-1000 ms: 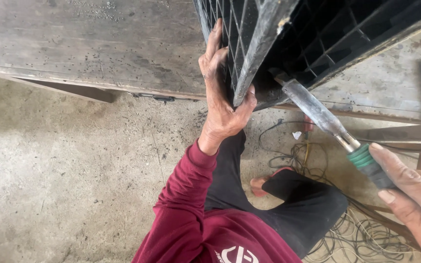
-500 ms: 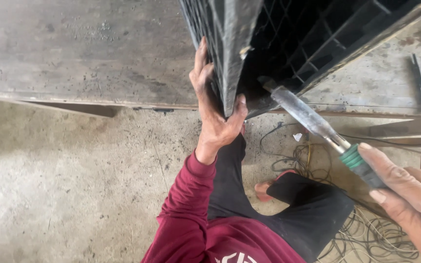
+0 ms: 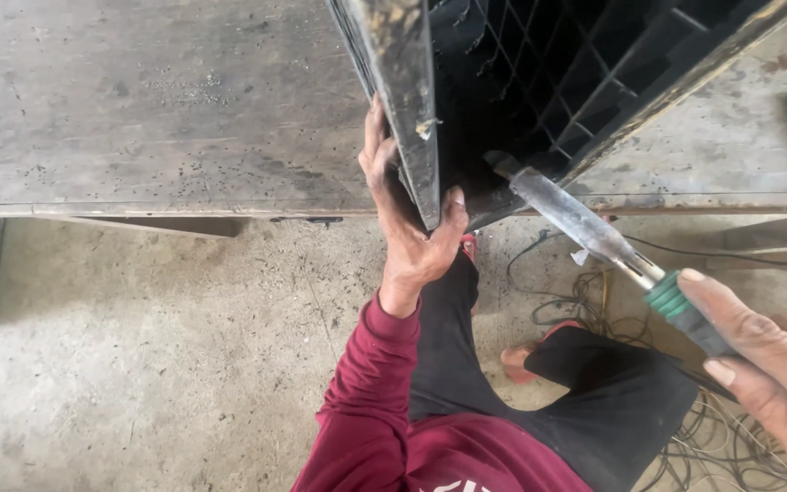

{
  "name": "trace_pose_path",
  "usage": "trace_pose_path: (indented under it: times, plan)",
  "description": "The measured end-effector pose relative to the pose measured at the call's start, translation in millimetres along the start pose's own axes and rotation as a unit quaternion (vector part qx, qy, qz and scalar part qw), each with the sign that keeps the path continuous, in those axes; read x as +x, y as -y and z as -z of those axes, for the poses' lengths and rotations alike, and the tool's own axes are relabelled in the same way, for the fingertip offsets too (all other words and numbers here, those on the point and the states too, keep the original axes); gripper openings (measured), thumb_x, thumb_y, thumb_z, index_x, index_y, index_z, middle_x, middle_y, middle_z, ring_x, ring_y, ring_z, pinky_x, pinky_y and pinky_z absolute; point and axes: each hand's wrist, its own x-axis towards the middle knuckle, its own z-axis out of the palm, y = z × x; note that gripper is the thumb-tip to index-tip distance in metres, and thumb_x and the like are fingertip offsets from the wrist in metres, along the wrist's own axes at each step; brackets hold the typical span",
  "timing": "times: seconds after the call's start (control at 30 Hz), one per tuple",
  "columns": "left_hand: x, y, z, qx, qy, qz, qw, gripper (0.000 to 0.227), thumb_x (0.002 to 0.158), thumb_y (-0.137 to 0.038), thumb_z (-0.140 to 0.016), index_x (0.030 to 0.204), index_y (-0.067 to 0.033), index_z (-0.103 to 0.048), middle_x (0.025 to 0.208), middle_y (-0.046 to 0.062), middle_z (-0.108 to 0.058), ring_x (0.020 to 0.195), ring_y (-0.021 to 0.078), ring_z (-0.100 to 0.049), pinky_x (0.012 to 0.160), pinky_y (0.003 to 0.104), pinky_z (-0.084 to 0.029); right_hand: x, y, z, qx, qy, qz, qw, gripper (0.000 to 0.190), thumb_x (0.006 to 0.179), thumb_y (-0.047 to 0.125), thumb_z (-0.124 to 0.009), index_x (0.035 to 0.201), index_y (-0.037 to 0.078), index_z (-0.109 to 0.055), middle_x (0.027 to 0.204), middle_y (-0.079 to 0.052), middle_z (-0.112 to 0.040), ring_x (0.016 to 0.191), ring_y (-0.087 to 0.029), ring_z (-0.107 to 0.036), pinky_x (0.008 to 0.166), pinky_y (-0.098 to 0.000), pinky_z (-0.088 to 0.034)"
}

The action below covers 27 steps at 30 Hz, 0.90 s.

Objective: The person uses a soldering iron to melt and fuse the inner seams of a black plastic crate while holding the panels together by hand. They work along the corners and edges, moving the crate to reach different sections before setting the tool aside.

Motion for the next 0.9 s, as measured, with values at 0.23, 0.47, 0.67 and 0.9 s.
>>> trace_pose_path:
  times: [0.23,0.47,0.67,0.9]
  plan:
    - [-1.7,2.6,0.5,-0.029,0.004,0.003,1.000,0.076,0.090,-0.006,-0.065,0.155,-0.0221,-0.029,0.169,0.014,-0.019,0.154,0.0298,-0.023,0.127,0.049,-0.025,-6.8,-7.8,-2.1,-0.081,0.034,-0.181,0.980,0.065,0.086,0.014,-0.068,0.147,0.022,-0.052,0.109,-0.006,-0.079,0.088,-0.013,-0.073,0.078,-0.0265,-0.064]
    - [0.0,7.5,-1.2,-0.003,-0.001,-0.010,1.000,0.080,0.089,-0.010,-0.069,0.159,-0.0243,-0.031,0.169,0.013,-0.021,0.154,0.0288,-0.022,0.127,0.049,-0.023,-12.5,-16.5,-8.6,-0.109,0.025,-0.128,0.986,0.070,0.084,0.016,-0.070,0.150,0.022,-0.051,0.096,-0.004,-0.072,0.072,-0.011,-0.068,0.068,-0.0274,-0.056]
    - [-10.6,15.4,-0.6,0.013,-0.004,-0.009,1.000,0.085,0.092,-0.014,-0.070,0.163,-0.0270,-0.026,0.170,0.011,-0.020,0.153,0.0265,-0.024,0.127,0.047,-0.023,-21.3,-25.1,-16.3,-0.041,0.037,-0.221,0.974,0.073,0.086,0.008,-0.069,0.154,0.025,-0.048,0.088,0.000,-0.071,0.063,-0.011,-0.063,0.063,-0.0296,-0.054]
    - [-8.0,12.4,1.8,0.020,0.004,-0.005,1.000,0.089,0.091,-0.011,-0.072,0.164,-0.0255,-0.023,0.170,0.013,-0.019,0.151,0.0275,-0.026,0.125,0.047,-0.024,-25.5,-24.5,-19.0,-0.146,0.059,-0.253,0.954,0.075,0.088,0.014,-0.081,0.153,0.031,-0.050,0.081,0.000,-0.064,0.061,-0.010,-0.054,0.054,-0.0253,-0.051]
